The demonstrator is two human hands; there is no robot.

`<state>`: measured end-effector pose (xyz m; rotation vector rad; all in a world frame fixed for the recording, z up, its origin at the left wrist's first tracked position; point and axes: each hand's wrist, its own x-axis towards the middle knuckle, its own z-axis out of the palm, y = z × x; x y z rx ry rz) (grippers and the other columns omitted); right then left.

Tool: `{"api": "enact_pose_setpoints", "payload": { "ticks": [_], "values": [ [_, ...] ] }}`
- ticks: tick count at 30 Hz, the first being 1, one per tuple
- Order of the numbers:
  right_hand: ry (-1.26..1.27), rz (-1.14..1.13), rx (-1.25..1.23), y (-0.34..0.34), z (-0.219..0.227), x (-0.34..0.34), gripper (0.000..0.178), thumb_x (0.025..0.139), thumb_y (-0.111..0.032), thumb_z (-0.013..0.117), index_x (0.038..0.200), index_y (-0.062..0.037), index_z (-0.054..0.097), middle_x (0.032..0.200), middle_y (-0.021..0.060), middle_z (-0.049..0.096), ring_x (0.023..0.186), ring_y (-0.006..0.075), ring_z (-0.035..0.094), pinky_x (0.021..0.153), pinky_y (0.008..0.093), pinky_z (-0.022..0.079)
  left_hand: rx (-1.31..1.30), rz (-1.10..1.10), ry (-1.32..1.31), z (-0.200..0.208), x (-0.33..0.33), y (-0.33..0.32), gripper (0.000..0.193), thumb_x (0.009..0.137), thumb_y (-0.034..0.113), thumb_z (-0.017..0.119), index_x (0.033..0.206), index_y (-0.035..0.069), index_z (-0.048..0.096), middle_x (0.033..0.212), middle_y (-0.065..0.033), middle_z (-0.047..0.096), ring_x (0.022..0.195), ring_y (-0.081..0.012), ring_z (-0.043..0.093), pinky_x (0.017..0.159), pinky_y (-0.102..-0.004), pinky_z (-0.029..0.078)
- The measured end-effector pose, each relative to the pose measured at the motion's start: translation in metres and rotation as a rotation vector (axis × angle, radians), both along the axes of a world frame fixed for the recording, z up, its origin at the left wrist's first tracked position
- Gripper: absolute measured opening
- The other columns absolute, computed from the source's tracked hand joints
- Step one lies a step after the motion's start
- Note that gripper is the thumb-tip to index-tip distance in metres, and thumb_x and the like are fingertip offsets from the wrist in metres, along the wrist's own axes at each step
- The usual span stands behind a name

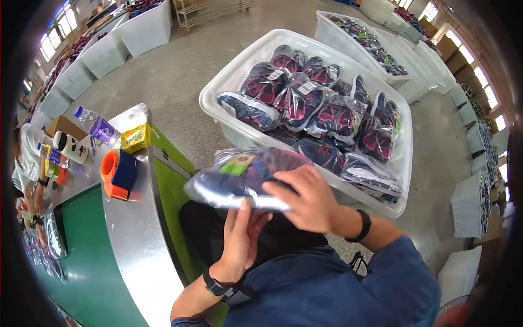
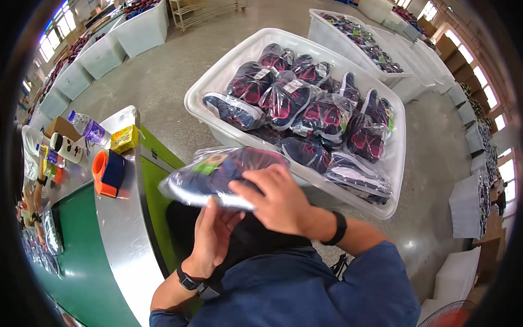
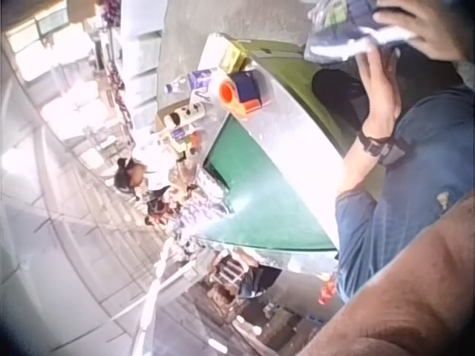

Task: The recorder is sealing bagged shoes with tape and placing them into a larger bin at a shoe manufacturing facility.

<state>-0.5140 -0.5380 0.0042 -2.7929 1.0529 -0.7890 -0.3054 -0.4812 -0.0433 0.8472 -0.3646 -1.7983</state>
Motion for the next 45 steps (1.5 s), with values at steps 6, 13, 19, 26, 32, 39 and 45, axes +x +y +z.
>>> {"api": "enact_pose_setpoints", "payload": {
  "ticks": [6, 13, 19, 26, 32, 39, 45],
  "values": [
    [-0.063, -0.115, -0.012, -0.027, -0.011, -0.071, 0.063, 0.075, -0.004, 0.084, 0.135, -0.0085, 0.067, 0.120, 0.0113, 0.064, 0.107, 0.0326, 0.062, 0.092, 0.0452, 0.048, -0.151, -0.287, -0.346, -0.048, 0.061, -0.012, 0.044, 0.110, 0.024, 0.062, 0.147, 0.002, 0.055, 0.121, -0.0141, 0.074, 0.109, -0.0210, 0.072, 0.098, -0.0351, 0.056],
    [-0.233, -0.334, 0.026, -0.057, -0.048, -0.121, 0.062, 0.076, -0.006, 0.086, 0.136, -0.0094, 0.067, 0.127, 0.0137, 0.064, 0.119, 0.0356, 0.060, 0.104, 0.0434, 0.046, -0.198, -0.279, -0.619, -0.069, 0.073, -0.029, 0.042, 0.104, 0.016, 0.072, 0.141, -0.001, 0.060, 0.108, -0.0038, 0.069, 0.097, -0.0088, 0.063, 0.087, -0.0270, 0.053],
    [0.146, -0.285, 0.170, -0.073, -0.085, -0.127, 0.064, 0.079, -0.033, 0.090, 0.137, -0.0144, 0.067, 0.139, 0.0129, 0.055, 0.127, 0.0335, 0.055, 0.109, 0.0471, 0.041, -0.188, -0.310, -0.602, -0.082, 0.077, -0.021, 0.042, 0.104, 0.016, 0.072, 0.140, 0.000, 0.060, 0.108, -0.0039, 0.069, 0.097, -0.0094, 0.063, 0.088, -0.0272, 0.053],
    [-0.129, -0.406, 0.272, -0.117, -0.097, -0.139, 0.054, 0.090, -0.038, 0.080, 0.134, -0.0072, 0.068, 0.135, 0.0189, 0.062, 0.126, 0.0367, 0.060, 0.106, 0.0484, 0.047, -0.170, -0.352, -0.650, -0.070, 0.077, -0.026, 0.040, 0.105, 0.016, 0.071, 0.140, 0.000, 0.060, 0.109, -0.0043, 0.070, 0.098, -0.0097, 0.064, 0.089, -0.0269, 0.053],
    [0.167, -0.602, 0.061, -0.147, -0.143, -0.126, 0.066, 0.100, -0.052, 0.065, 0.144, -0.0041, 0.059, 0.145, 0.0206, 0.058, 0.136, 0.0422, 0.054, 0.112, 0.0534, 0.045, -0.163, -0.326, -0.596, -0.064, 0.074, -0.030, 0.040, 0.106, 0.015, 0.070, 0.140, -0.002, 0.059, 0.110, -0.0048, 0.070, 0.099, -0.0111, 0.065, 0.089, -0.0276, 0.054],
    [0.105, -0.532, -0.066, -0.133, -0.125, -0.098, 0.068, 0.092, -0.038, 0.073, 0.147, -0.0021, 0.055, 0.150, 0.0239, 0.052, 0.143, 0.0452, 0.048, 0.118, 0.0573, 0.038, -0.150, -0.332, -0.609, -0.079, 0.078, -0.026, 0.037, 0.107, 0.021, 0.068, 0.139, 0.002, 0.061, 0.118, -0.0077, 0.073, 0.103, -0.0148, 0.068, 0.092, -0.0297, 0.054],
    [0.079, -0.292, 0.048, -0.112, -0.140, -0.004, 0.058, 0.091, -0.028, 0.073, 0.144, -0.0080, 0.061, 0.151, 0.0179, 0.054, 0.151, 0.0370, 0.041, 0.125, 0.0538, 0.030, -0.149, -0.364, -0.631, -0.079, 0.075, -0.023, 0.037, 0.108, 0.021, 0.068, 0.139, 0.003, 0.062, 0.119, -0.0082, 0.073, 0.104, -0.0153, 0.068, 0.092, -0.0299, 0.054]
  ]
}}
